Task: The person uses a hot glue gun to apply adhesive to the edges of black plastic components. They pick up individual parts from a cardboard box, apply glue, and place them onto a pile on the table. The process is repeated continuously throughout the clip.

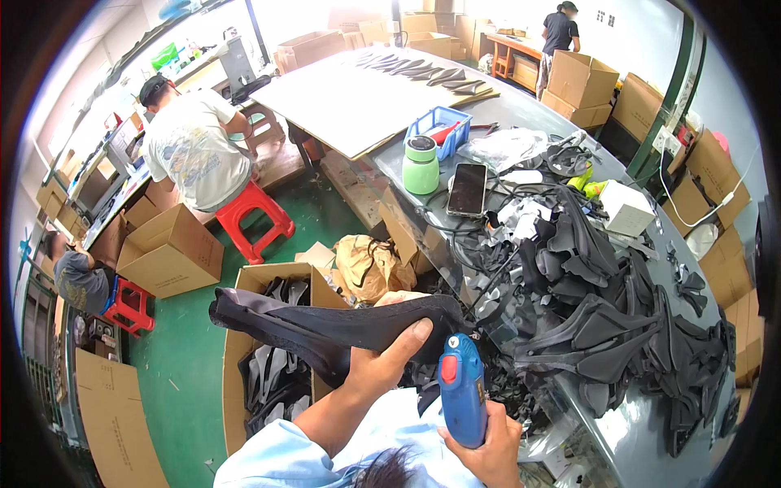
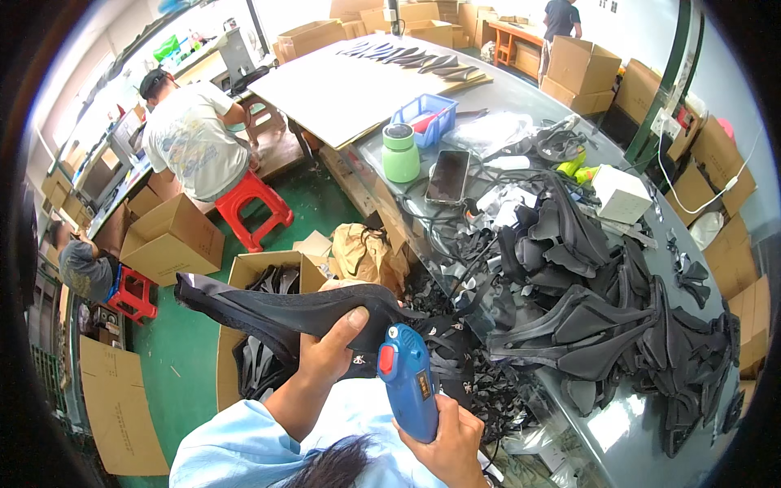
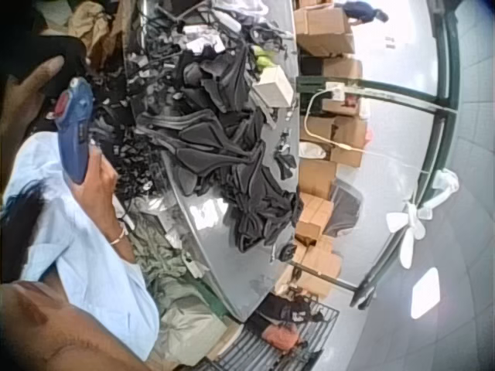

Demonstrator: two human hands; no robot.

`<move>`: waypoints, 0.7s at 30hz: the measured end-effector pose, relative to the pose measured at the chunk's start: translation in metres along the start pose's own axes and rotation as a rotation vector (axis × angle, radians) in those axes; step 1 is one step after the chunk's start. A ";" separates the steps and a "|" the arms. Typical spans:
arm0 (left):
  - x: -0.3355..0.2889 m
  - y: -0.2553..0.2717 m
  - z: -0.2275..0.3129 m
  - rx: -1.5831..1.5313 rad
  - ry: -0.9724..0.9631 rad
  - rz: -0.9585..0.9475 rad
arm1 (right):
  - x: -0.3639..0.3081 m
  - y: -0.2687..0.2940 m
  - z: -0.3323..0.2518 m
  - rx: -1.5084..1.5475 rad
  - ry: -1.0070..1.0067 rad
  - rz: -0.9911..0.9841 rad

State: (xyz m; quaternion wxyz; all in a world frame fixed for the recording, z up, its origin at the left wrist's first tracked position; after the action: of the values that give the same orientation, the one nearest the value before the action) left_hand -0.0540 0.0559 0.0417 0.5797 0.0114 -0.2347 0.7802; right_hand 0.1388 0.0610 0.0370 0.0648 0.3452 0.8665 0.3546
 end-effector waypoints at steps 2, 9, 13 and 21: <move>0.000 -0.002 -0.001 -0.015 0.024 -0.007 | 0.000 -0.001 0.002 0.042 -0.009 0.004; 0.005 -0.006 0.009 0.108 0.097 -0.119 | 0.002 0.003 -0.001 -0.033 0.031 0.025; 0.014 -0.006 0.014 0.176 0.177 -0.226 | 0.001 0.004 -0.002 -0.130 0.030 0.038; 0.026 -0.010 0.023 0.850 0.274 -0.615 | 0.004 -0.006 0.001 -0.143 0.097 -0.114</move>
State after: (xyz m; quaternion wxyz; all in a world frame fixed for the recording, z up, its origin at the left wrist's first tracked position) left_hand -0.0589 0.0727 0.0733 0.7510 0.2112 0.1933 0.5951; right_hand 0.1326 0.0610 0.0332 0.0673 0.2723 0.8594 0.4275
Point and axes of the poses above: each hand's wrist, its own x-axis towards the middle knuckle, its own y-axis out of the back of the hand, z = x × y, the point moved 8 cm from there along x, towards the middle knuckle, and after that the axes turned 13 degrees about -z, right-handed, at the moved point
